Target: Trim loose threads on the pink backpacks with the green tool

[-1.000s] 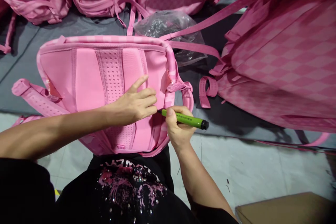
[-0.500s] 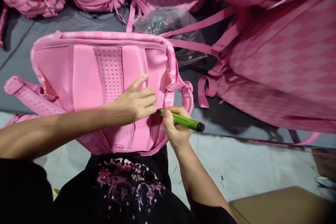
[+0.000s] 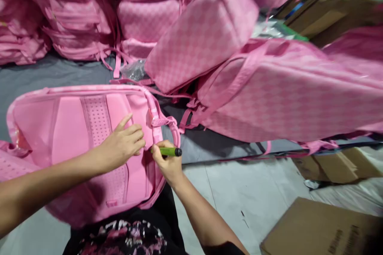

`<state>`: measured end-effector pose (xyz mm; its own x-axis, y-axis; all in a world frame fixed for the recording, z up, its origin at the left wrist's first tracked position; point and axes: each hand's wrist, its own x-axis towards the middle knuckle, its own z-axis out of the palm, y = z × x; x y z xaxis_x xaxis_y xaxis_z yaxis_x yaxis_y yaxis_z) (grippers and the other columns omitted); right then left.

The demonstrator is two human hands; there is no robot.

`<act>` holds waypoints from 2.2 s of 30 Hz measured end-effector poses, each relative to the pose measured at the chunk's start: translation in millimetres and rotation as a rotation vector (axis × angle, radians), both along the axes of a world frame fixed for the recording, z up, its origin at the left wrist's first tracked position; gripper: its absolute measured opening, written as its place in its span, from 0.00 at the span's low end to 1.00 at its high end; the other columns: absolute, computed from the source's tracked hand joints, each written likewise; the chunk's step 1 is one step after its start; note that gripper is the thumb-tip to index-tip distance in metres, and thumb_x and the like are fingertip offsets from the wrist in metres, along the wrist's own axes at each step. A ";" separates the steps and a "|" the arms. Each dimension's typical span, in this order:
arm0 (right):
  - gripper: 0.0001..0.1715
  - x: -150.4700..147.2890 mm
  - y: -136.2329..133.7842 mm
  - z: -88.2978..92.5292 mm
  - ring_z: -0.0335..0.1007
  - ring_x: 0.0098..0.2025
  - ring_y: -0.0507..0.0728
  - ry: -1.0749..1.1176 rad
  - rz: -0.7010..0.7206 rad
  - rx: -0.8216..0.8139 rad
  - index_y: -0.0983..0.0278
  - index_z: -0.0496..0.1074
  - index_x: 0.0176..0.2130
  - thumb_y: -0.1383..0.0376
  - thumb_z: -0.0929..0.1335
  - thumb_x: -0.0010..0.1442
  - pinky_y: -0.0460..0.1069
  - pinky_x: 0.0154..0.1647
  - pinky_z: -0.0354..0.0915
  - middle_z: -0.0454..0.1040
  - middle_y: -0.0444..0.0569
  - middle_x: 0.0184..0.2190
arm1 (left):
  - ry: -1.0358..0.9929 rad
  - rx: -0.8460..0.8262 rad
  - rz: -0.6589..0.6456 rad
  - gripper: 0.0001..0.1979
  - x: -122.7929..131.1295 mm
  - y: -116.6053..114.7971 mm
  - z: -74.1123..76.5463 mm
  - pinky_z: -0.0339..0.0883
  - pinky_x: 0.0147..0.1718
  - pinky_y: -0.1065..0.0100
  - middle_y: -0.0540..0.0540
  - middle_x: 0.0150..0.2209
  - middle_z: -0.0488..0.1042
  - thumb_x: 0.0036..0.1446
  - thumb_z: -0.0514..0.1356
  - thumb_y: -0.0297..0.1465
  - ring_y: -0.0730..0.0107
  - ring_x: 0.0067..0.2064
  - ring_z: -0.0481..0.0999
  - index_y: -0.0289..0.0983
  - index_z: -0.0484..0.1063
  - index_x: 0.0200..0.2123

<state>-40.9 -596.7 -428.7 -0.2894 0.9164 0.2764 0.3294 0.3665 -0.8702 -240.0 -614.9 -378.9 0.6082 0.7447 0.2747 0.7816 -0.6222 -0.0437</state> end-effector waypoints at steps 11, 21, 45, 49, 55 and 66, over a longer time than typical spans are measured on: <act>0.17 9.3 -21.7 -0.5 0.77 0.32 0.54 0.229 0.149 0.183 0.62 0.73 0.54 0.63 0.68 0.66 0.47 0.35 0.71 0.81 0.47 0.35 | 0.143 -0.093 -0.081 0.19 -15.8 31.4 28.6 0.60 0.48 0.55 0.49 0.33 0.76 0.48 0.74 0.44 0.60 0.38 0.72 0.38 0.73 0.32; 0.29 8.5 -29.3 51.7 0.76 0.46 0.59 -0.017 0.094 0.934 0.58 0.65 0.64 0.73 0.67 0.66 0.56 0.48 0.74 0.79 0.52 0.41 | 0.308 0.146 0.025 0.16 -18.3 -58.9 130.0 0.56 0.33 0.60 0.48 0.26 0.72 0.60 0.65 0.42 0.64 0.30 0.68 0.38 0.68 0.27; 0.17 -37.7 -4.6 66.3 0.77 0.37 0.55 -0.062 0.552 0.883 0.61 0.70 0.54 0.71 0.67 0.65 0.51 0.39 0.73 0.81 0.50 0.38 | -0.229 0.132 0.380 0.14 -35.6 -84.0 77.0 0.66 0.53 0.61 0.43 0.45 0.78 0.70 0.51 0.32 0.63 0.49 0.74 0.35 0.76 0.43; 0.23 -29.5 -16.9 58.4 0.76 0.41 0.58 -0.034 0.576 0.802 0.59 0.67 0.56 0.74 0.67 0.63 0.55 0.43 0.72 0.79 0.50 0.40 | -0.129 -0.064 0.544 0.48 -46.0 -45.6 82.3 0.55 0.64 0.48 0.33 0.70 0.55 0.52 0.71 0.41 0.45 0.69 0.55 0.38 0.53 0.70; 0.21 -8.4 -35.0 58.8 0.74 0.46 0.61 -0.168 0.693 0.717 0.61 0.67 0.55 0.74 0.67 0.63 0.62 0.51 0.72 0.77 0.54 0.41 | 0.058 -0.199 0.524 0.58 -41.3 -16.0 57.1 0.58 0.59 0.50 0.33 0.70 0.56 0.50 0.71 0.46 0.45 0.66 0.59 0.39 0.39 0.73; 0.24 -19.6 3.2 44.3 0.81 0.41 0.62 -0.227 0.546 0.473 0.62 0.61 0.59 0.58 0.66 0.67 0.56 0.38 0.77 0.80 0.56 0.43 | 0.185 -0.198 0.556 0.56 -28.6 -4.9 33.3 0.58 0.58 0.47 0.27 0.71 0.49 0.55 0.69 0.40 0.40 0.62 0.66 0.38 0.34 0.74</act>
